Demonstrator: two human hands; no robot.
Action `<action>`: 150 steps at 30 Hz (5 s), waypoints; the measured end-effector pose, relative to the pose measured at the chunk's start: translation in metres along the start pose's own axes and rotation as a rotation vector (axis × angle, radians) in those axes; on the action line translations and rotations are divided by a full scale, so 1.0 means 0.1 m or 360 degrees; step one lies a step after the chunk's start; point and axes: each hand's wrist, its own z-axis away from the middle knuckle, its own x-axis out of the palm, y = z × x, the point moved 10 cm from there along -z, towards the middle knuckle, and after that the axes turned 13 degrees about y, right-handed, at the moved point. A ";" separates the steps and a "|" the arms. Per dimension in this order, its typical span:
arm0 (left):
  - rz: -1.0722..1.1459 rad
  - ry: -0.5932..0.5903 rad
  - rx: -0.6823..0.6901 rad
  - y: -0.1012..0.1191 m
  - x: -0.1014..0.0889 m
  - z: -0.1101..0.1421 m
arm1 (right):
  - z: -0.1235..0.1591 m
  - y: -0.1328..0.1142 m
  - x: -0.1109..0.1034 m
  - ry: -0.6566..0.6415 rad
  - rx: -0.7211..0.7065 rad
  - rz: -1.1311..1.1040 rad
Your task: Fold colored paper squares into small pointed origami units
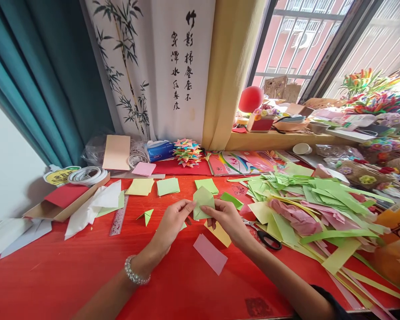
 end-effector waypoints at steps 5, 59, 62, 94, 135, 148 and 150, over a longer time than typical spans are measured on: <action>-0.0058 -0.0085 -0.0058 -0.02 0.01 -0.02 | -0.01 -0.04 -0.04 0.0045 -0.0063 0.0021; 0.0402 -0.0039 -0.0122 0.16 -0.08 0.01 | -0.01 -0.13 -0.08 0.0015 0.0054 -0.0316; 0.0321 -0.0068 -0.0096 0.21 -0.06 0.03 | -0.02 -0.15 -0.08 0.0027 0.0023 -0.0302; -0.0322 -0.0138 0.0131 0.12 -0.02 -0.05 | -0.03 -0.09 -0.01 -0.0071 -0.0104 0.0095; -0.0164 -0.0042 0.0108 0.12 -0.03 -0.04 | 0.02 -0.11 0.00 -0.0115 0.0076 0.0110; -0.0025 -0.0020 -0.0053 0.12 -0.03 0.00 | 0.02 -0.15 0.04 -0.0253 -0.0018 0.0222; 0.0071 -0.0018 -0.0070 0.09 -0.04 -0.01 | 0.01 -0.20 0.02 -0.0214 -0.0038 0.0142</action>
